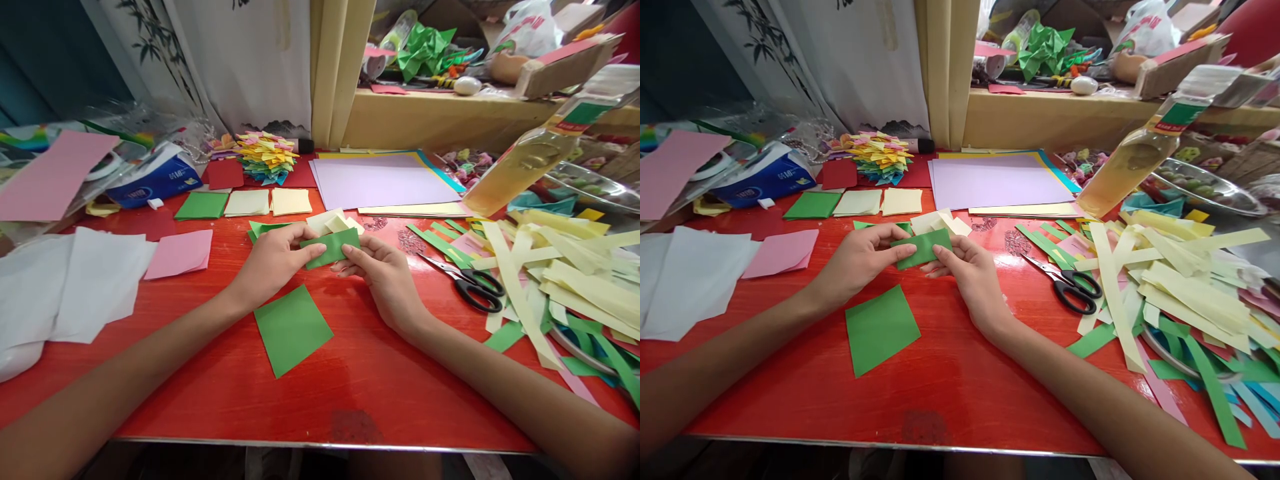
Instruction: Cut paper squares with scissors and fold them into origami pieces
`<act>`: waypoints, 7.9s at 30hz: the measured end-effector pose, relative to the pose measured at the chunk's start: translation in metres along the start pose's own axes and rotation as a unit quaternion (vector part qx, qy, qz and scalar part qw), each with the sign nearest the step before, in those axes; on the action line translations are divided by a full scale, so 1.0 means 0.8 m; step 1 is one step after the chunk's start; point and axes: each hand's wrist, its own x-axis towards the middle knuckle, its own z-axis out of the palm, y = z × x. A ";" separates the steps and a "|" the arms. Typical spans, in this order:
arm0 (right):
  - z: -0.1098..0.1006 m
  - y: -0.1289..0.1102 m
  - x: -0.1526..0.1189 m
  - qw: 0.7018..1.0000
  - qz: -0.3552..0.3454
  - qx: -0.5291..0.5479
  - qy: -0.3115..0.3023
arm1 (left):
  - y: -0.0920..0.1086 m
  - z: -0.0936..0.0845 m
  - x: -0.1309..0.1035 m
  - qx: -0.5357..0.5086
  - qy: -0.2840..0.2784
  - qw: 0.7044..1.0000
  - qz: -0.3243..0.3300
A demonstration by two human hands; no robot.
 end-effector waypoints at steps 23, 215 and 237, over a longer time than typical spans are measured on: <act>0.003 -0.005 -0.003 0.995 0.031 -0.072 -0.062 | 0.010 -0.003 -0.001 -0.006 -0.028 0.999 0.032; 0.007 -0.001 -0.005 0.990 -0.046 -0.117 -0.068 | 0.017 0.006 -0.012 0.024 -0.110 0.991 0.070; -0.007 0.011 0.000 0.983 -0.061 -0.164 0.052 | 0.016 0.010 -0.015 0.045 -0.106 0.993 0.039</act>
